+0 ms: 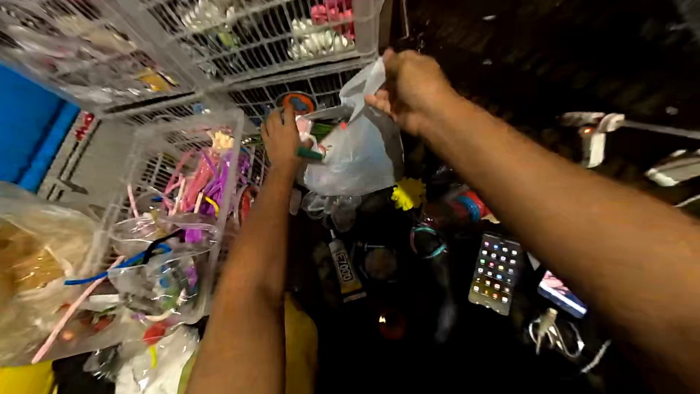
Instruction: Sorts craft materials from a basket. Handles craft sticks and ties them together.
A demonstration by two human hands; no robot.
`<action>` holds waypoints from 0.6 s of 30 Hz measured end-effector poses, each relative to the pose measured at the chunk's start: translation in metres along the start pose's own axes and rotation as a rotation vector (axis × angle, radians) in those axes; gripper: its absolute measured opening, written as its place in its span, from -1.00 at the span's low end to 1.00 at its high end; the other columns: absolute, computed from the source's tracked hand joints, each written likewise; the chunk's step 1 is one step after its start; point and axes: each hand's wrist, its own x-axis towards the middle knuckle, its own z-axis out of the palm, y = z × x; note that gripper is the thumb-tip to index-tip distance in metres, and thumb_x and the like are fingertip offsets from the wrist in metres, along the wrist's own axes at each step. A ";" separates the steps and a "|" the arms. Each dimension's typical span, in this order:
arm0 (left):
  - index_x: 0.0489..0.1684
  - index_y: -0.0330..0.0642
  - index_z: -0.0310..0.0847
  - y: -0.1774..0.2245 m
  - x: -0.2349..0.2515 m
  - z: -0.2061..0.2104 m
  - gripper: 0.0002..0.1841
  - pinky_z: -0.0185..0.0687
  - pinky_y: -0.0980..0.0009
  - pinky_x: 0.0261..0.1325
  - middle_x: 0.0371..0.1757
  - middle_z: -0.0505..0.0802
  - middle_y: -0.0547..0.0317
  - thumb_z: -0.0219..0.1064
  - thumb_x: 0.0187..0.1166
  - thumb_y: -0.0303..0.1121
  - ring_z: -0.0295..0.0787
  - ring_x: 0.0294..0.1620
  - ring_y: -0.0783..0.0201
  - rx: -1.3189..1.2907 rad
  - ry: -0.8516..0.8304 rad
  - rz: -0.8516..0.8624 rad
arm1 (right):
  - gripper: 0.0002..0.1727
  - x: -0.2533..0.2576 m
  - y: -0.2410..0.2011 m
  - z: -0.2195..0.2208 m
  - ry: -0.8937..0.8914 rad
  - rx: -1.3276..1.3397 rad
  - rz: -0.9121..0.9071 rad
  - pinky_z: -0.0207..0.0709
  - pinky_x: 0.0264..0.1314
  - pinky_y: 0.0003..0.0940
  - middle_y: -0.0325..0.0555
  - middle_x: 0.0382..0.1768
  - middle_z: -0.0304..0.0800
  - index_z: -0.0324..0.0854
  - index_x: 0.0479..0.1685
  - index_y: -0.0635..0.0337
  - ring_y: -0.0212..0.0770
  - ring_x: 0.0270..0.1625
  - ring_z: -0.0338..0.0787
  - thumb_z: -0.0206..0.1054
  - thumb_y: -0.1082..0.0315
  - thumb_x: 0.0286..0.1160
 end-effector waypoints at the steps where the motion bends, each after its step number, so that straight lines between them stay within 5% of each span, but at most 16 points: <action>1: 0.72 -0.33 0.28 -0.006 -0.008 -0.001 -0.08 0.06 -0.42 0.67 0.65 0.38 -0.56 0.61 0.32 -0.14 0.17 0.73 -0.50 -0.006 0.016 0.020 | -0.57 0.001 0.005 -0.002 0.028 0.008 0.014 0.75 0.04 -0.28 0.06 0.16 0.54 0.30 0.56 0.24 -0.18 -0.01 0.76 -0.03 0.17 0.92; 4: 0.84 -0.37 0.03 -0.018 -0.035 -0.013 0.10 -0.14 -0.40 0.75 0.81 0.06 -0.55 0.63 0.30 -0.06 -0.18 0.84 -0.50 0.051 0.004 0.037 | -0.56 -0.004 0.025 -0.012 0.078 0.003 0.051 0.74 0.02 -0.29 0.08 0.19 0.58 0.32 0.55 0.28 -0.18 0.00 0.76 -0.04 0.18 0.92; 7: 0.87 -0.35 -0.05 -0.025 -0.062 -0.035 0.21 -0.13 -0.38 0.77 0.84 -0.09 -0.55 0.74 0.14 -0.24 -0.24 0.85 -0.50 0.061 -0.035 0.033 | -0.57 -0.016 0.042 -0.020 0.096 -0.022 0.080 0.74 0.02 -0.32 0.05 0.12 0.62 0.32 0.52 0.33 -0.22 -0.06 0.78 -0.02 0.21 0.90; 9: 0.84 -0.35 0.04 -0.027 -0.081 -0.047 0.15 -0.03 -0.36 0.74 0.84 -0.10 -0.57 0.75 0.17 -0.23 -0.17 0.83 -0.53 0.033 -0.053 0.021 | -0.58 -0.022 0.049 -0.025 0.085 -0.020 0.089 0.71 0.10 -0.35 0.04 0.07 0.63 0.29 0.50 0.38 -0.23 -0.02 0.78 -0.03 0.24 0.90; 13: 0.61 -0.30 0.44 -0.023 -0.107 -0.058 -0.25 0.37 -0.29 0.56 0.79 0.22 -0.42 0.54 0.49 -0.06 0.33 0.67 -0.42 -0.031 -0.090 -0.103 | -0.63 -0.037 0.055 -0.018 0.090 -0.046 0.075 0.75 0.04 -0.32 0.01 0.00 0.68 0.33 0.40 0.34 -0.23 -0.07 0.82 -0.01 0.23 0.90; 18: 0.60 -0.34 0.36 -0.009 -0.132 -0.076 -0.38 0.59 -0.30 0.32 0.56 0.47 -0.46 0.44 0.57 -0.31 0.63 0.36 -0.41 -0.139 -0.127 -0.295 | -0.59 -0.086 0.111 -0.009 -0.065 -0.419 0.190 0.68 -0.29 -0.29 -0.04 -0.25 0.73 0.47 0.27 0.35 -0.27 -0.40 0.72 0.00 0.13 0.89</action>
